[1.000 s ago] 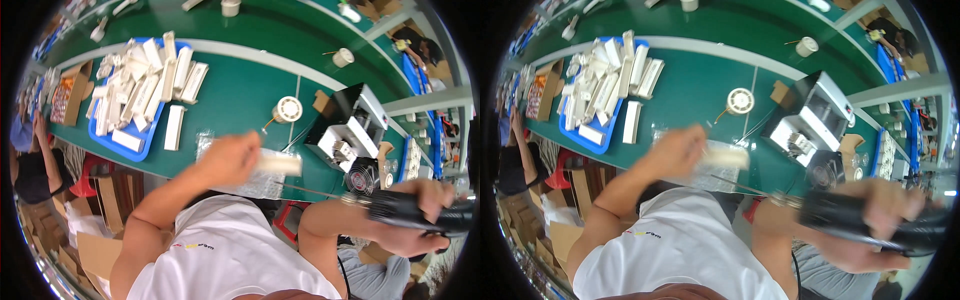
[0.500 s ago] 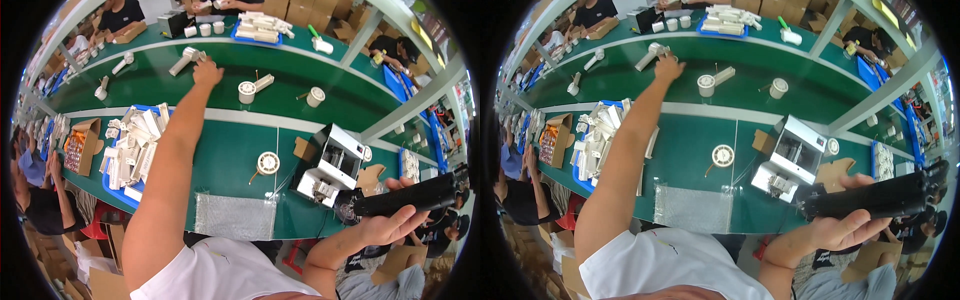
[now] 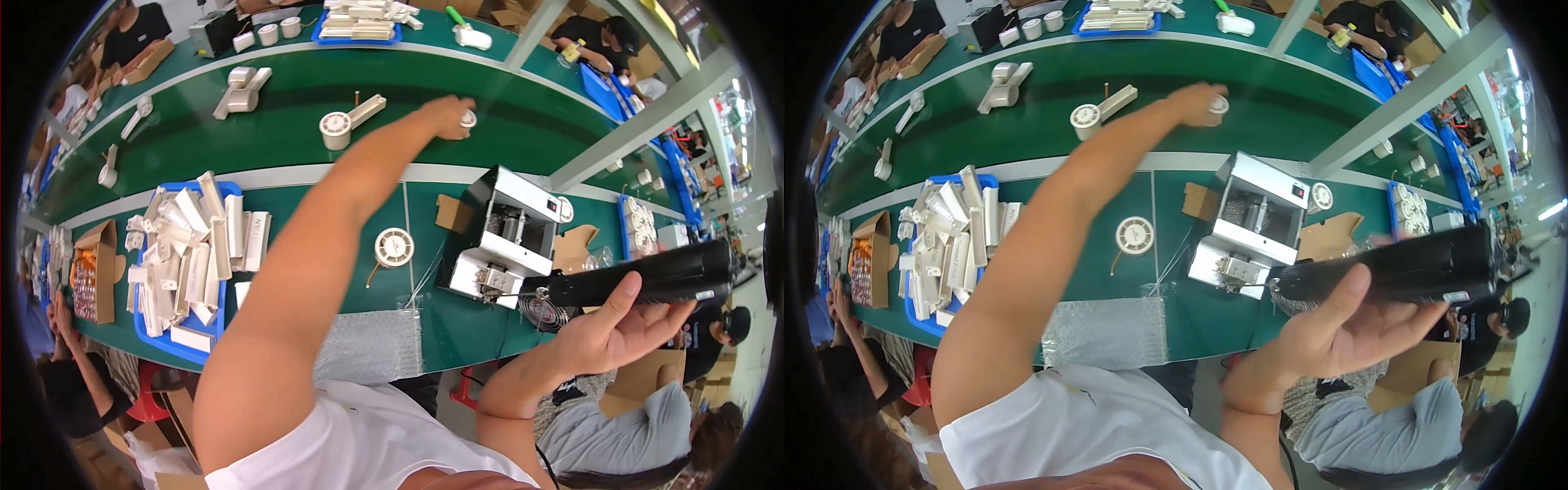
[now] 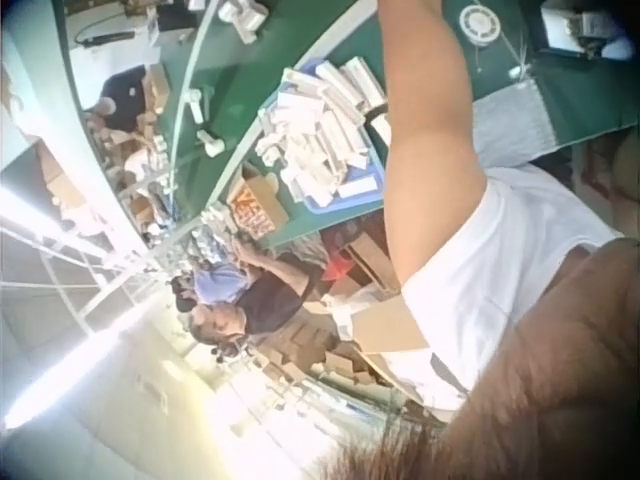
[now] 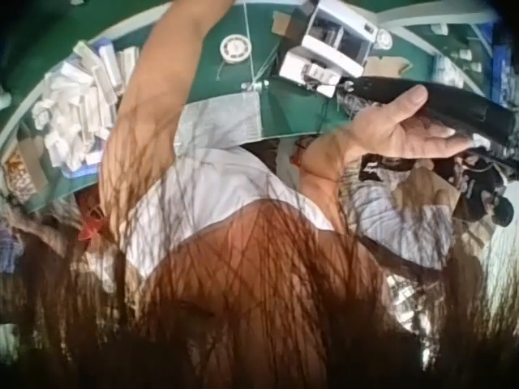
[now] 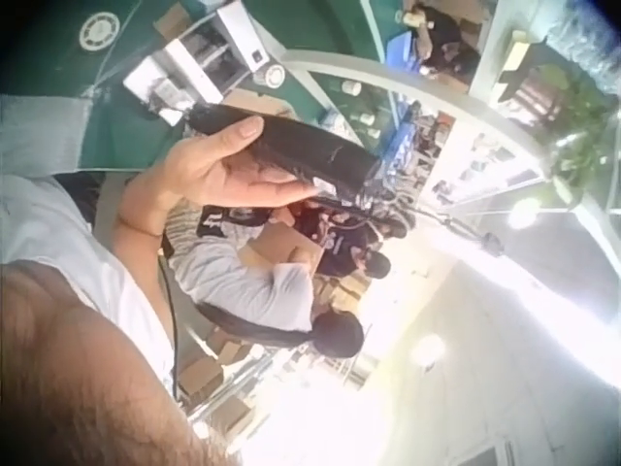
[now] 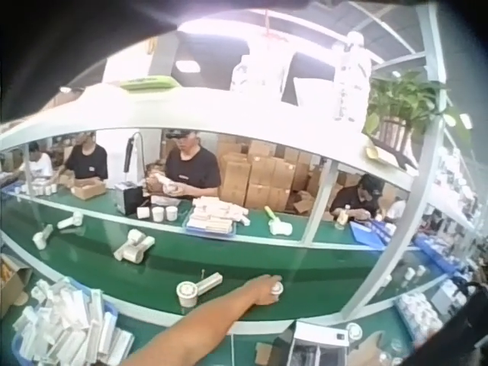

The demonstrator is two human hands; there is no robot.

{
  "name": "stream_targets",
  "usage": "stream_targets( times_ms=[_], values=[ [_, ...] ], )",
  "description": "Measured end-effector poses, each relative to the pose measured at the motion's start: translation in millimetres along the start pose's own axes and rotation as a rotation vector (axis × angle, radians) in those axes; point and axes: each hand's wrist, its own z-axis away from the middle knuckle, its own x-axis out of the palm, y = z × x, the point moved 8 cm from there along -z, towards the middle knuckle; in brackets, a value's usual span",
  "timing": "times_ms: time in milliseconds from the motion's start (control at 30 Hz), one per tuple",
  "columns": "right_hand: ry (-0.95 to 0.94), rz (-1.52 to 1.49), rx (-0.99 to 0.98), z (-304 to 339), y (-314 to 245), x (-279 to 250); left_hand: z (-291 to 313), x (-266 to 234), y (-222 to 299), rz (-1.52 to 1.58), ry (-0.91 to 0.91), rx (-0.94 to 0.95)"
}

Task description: Assemble small electronic fans by attaching plastic housing components to the motor using an electric screwdriver and inspecting the final assembly.

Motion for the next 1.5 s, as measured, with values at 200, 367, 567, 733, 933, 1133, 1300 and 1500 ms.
stream_targets(
  times_ms=[200,367,567,733,933,1133,1300,1500],
  values=[
    [-0.379,-0.456,-0.287,58,-57,4,34,-141,43,0.187,0.181,-0.092],
    [-1.163,-0.620,-0.162,215,-69,171,178,-329,15,0.876,0.630,-0.314],
    [-1.298,-0.440,-0.568,298,-93,249,393,-375,32,1.584,0.516,-0.295],
    [-1.368,-0.343,-0.661,302,-103,253,492,-290,40,1.361,0.691,-0.384],
    [-1.730,-0.432,-0.093,296,-71,236,511,-218,65,0.848,0.594,-0.653],
    [-1.237,-0.642,0.034,252,-52,128,489,-216,104,0.398,0.396,-0.313],
    [-1.331,-0.471,0.042,241,-42,92,459,-214,124,0.356,0.286,-0.278],
    [-1.291,-0.487,0.088,239,-30,76,446,-199,134,0.293,0.232,-0.296]
  ],
)
